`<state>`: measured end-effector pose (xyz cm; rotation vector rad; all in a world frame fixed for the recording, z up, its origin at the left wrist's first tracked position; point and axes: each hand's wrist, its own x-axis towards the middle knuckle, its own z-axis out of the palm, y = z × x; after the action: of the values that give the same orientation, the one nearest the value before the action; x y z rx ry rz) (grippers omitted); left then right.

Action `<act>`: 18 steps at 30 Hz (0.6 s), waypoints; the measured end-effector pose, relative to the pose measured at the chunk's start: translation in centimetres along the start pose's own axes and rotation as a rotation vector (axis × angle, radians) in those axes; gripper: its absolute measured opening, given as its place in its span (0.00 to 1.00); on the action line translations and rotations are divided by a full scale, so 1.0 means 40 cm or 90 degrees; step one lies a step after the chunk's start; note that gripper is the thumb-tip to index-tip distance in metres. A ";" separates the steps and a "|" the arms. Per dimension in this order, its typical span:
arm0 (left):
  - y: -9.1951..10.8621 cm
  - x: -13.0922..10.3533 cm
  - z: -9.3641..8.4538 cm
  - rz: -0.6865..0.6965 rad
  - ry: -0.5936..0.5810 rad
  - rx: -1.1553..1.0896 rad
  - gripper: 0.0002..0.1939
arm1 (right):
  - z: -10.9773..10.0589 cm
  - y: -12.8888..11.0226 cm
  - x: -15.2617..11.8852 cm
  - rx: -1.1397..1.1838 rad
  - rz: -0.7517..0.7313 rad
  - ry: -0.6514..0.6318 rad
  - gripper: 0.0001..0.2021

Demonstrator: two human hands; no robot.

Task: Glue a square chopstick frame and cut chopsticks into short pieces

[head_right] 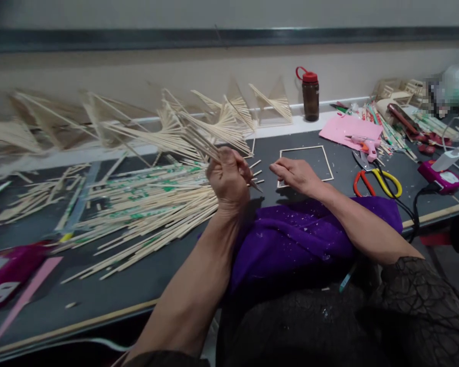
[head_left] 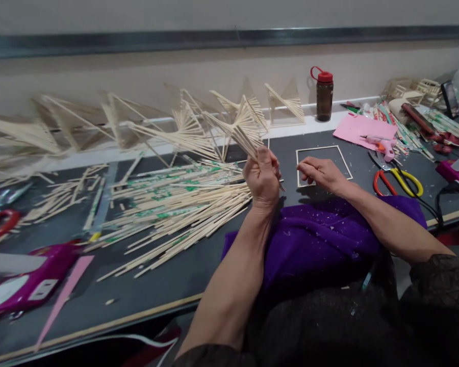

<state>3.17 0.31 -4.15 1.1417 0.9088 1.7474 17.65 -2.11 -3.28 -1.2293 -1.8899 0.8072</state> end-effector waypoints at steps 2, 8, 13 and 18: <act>0.001 0.001 0.003 -0.030 -0.023 -0.016 0.21 | -0.002 0.003 0.000 -0.005 -0.004 0.006 0.13; 0.055 0.026 -0.011 -0.266 -0.068 -0.254 0.22 | -0.004 -0.003 -0.004 0.086 -0.009 -0.014 0.12; 0.095 0.043 -0.035 -0.365 -0.035 -0.401 0.23 | 0.008 -0.027 -0.018 0.142 0.054 -0.143 0.13; 0.095 0.042 -0.035 -0.382 -0.018 -0.407 0.24 | 0.021 -0.039 -0.027 0.201 0.120 -0.182 0.12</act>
<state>0.49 0.22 -0.69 0.4111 0.5264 1.3559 16.51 -3.75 -2.70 -1.1490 -1.7903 1.3885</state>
